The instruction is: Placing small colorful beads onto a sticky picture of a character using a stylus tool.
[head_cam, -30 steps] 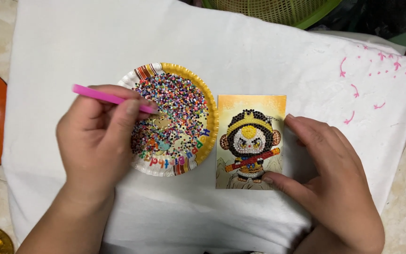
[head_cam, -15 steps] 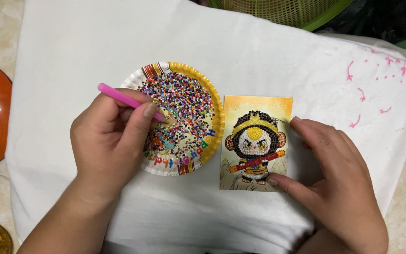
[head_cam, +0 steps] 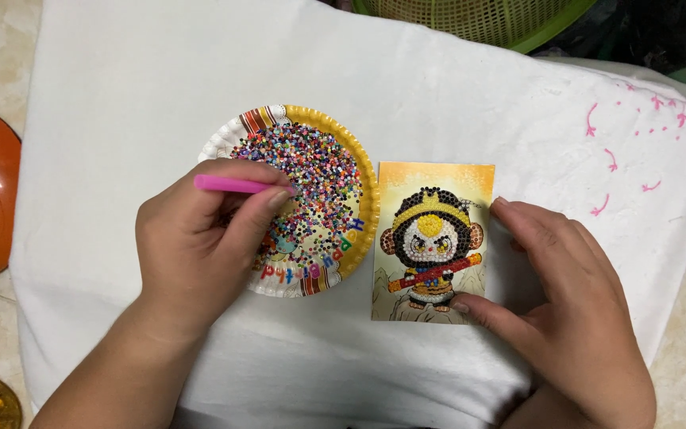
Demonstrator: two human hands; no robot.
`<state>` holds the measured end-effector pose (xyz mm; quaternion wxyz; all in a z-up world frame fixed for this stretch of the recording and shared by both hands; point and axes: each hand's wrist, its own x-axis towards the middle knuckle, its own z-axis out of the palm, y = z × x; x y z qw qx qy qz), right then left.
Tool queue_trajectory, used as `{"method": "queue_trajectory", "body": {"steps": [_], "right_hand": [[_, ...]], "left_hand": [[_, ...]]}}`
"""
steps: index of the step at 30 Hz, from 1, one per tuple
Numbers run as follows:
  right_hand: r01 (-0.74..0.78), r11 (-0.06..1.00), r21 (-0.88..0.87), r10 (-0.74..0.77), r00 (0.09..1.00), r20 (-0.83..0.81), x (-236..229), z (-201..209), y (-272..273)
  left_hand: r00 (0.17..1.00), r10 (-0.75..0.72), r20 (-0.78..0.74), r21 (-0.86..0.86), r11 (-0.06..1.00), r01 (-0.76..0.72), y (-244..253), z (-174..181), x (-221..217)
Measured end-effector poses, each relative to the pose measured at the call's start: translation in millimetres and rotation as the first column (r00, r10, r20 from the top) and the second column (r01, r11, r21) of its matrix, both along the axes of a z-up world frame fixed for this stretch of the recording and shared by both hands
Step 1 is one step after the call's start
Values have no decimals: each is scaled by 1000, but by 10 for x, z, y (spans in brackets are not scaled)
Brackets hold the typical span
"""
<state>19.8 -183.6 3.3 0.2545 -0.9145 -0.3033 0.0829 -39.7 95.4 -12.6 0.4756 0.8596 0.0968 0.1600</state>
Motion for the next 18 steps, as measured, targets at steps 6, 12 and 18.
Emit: {"method": "queue_trajectory", "body": {"steps": [6,12,18], "right_hand": [[8,1000,3,-8,1000,2,-6,17,18],[13,1000,14,-12,1000,-8,-6,12,11],[-6,999,37,6,1000,1,-3,3,-18]], "left_hand": [[1000,-18,-9,54,998,19,8,-11,9],[1000,-18,21,-7,1000,18,1,6,13],[1000,-4,19,-162,987,7,-59,84,3]]}}
